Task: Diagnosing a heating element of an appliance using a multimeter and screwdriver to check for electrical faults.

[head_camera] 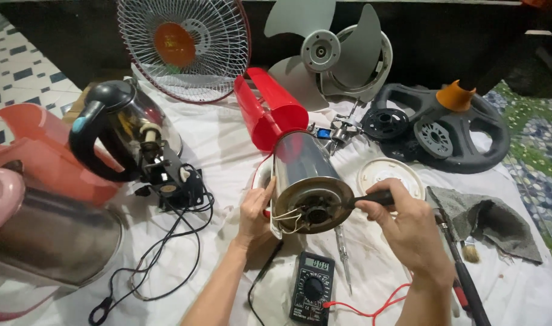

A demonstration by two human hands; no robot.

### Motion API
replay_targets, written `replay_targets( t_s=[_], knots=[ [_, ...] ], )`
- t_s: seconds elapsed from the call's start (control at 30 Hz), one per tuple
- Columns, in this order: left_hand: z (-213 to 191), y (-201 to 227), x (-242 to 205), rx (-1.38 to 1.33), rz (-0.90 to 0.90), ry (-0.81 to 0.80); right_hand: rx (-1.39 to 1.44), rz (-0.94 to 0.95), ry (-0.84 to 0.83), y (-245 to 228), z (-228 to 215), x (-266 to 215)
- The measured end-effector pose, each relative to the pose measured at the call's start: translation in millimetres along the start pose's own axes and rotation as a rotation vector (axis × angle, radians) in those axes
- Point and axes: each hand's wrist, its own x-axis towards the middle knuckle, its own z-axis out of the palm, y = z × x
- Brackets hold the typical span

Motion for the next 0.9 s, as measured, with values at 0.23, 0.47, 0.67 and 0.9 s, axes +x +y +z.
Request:
replay_targets(
  t_s=[0.23, 0.47, 0.67, 0.9],
  knots=[
    [-12.5, 25.8, 11.3, 0.067, 0.008, -0.015, -0.04, -0.026, -0.02, -3.8, -10.8, -6.9],
    [12.3, 20.6, -9.3, -0.07, -0.127, -0.023, 0.056, 0.081, -0.23, -3.3, -8.3, -5.8],
    [-39.6, 43.4, 28.0, -0.306, -0.236, 0.079, 0.148, 0.084, -0.237, 0.0, 1.2, 0.9],
    [-5.0, 1.0, -5.5, -0.267, -0.217, -0.014, 0.239, -0.001, -0.189, -1.6, -13.5, -7.6]
  ],
)
